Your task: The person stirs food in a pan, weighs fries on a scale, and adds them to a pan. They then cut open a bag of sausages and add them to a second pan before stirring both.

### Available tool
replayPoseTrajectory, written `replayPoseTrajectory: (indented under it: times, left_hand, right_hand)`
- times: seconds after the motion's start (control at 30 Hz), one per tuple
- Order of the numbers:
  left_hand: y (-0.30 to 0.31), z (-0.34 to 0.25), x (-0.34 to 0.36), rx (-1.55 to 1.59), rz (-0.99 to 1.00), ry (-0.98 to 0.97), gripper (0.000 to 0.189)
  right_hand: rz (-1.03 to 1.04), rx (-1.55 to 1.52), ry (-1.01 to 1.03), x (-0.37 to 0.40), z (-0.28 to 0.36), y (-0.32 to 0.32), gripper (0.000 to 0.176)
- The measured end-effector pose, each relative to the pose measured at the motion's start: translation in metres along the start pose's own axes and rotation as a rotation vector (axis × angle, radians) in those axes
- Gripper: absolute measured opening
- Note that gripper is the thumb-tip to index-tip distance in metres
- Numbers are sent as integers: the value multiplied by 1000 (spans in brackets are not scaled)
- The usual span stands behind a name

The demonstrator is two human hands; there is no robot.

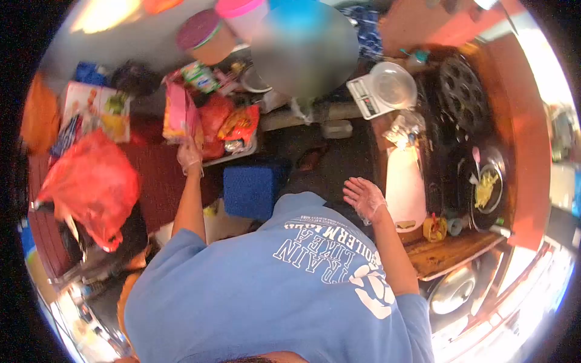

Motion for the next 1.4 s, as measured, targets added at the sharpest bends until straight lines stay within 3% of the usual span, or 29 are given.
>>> replayPoseTrajectory:
  times: [0.03, 0.07, 0.17, 0.23, 0.3, 0.37, 0.43, 0.5, 0.53, 0.6, 0.67, 0.73, 0.8, 0.87, 0.93, 1.0, 1.03, 1.1, 1.17, 1.27, 1.3, 1.33, 1.4]
  left_hand:
    - [-33, 19, -6, -241, 165, 78, 46]
    - [-66, 53, -9, -161, 259, 67, 50]
    - [-92, 50, 16, -267, 416, -36, 60]
    - [-121, 92, 16, 251, 387, 89, 56]
    - [-89, 37, 38, -94, 366, 38, 43]
    - [-73, 8, 60, -346, 446, 118, 37]
    - [-98, 67, 65, -204, 494, 113, 35]
    - [-93, 76, 75, -352, 664, -39, 32]
    - [-92, 67, 90, -652, 808, -199, 31]
    - [-97, 73, 96, -744, 969, -92, 29]
    - [-119, 36, 97, -942, 1011, -363, 30]
    - [-146, 26, 79, -856, 918, -388, 31]
    - [-167, -3, 63, -836, 771, -595, 29]
    - [-140, -76, 44, -736, 609, -405, 27]
    - [-121, -100, 20, -829, 585, -295, 28]
    - [-65, -143, -1, -936, 54, -603, 52]
    - [-52, -150, -10, -941, 56, -587, 52]
    - [-3, -111, -39, -907, -86, 212, 87]
    - [-35, 13, -63, -745, 111, 546, 87]
    - [-134, 176, -85, -483, 460, 629, 87]
    - [-174, 200, -72, -276, 812, 710, 79]
    - [-180, 192, -66, -264, 818, 712, 79]
    - [-191, 178, -74, -582, 766, 481, 62]
  right_hand:
    - [-24, 18, 1, 1, 2, 7, 51]
    - [-52, 32, 1, 2, 4, 15, 50]
    - [-130, 24, 31, 3, 11, 38, 48]
    - [-183, 19, 55, 7, 20, 43, 47]
    - [-194, -6, 132, 5, 30, 56, 48]
    - [-242, -52, 152, 7, 40, 64, 47]
    - [-253, -93, 228, 2, 51, 72, 46]
    - [-120, -198, 374, -9, 56, 93, 40]
    - [-206, -268, 366, 0, 62, 87, 38]
    - [-246, -321, 366, -8, 65, 93, 37]
    - [-246, -381, 321, -12, 63, 88, 39]
    - [-236, -370, 274, -21, 52, 94, 41]
    - [-242, -359, 241, -27, 43, 95, 43]
    - [-246, -320, 179, -31, 37, 90, 45]
    - [-282, -243, 128, -31, 35, 85, 47]
    - [-319, -149, 95, -33, 38, 79, 52]
    - [-324, -115, 83, -35, 40, 76, 55]
    - [-342, -25, 90, -32, 50, 61, 58]
    - [-328, -1, 78, -40, 57, 51, 56]
    - [-293, 68, 66, -53, 57, 36, 52]
    - [-267, 119, 64, -58, 58, 29, 49]
    - [-258, 124, 59, -61, 58, 21, 44]
    - [-232, 192, 57, -66, 56, 1, 42]
Point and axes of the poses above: each hand's wrist, its own x-axis away from the middle knuckle, its own y-axis out of the back of the hand, z = x × y, the point moved 8 cm from there along -x, towards the middle knuckle, and after that the axes turned 4 degrees about z, right-handed, at the moved point
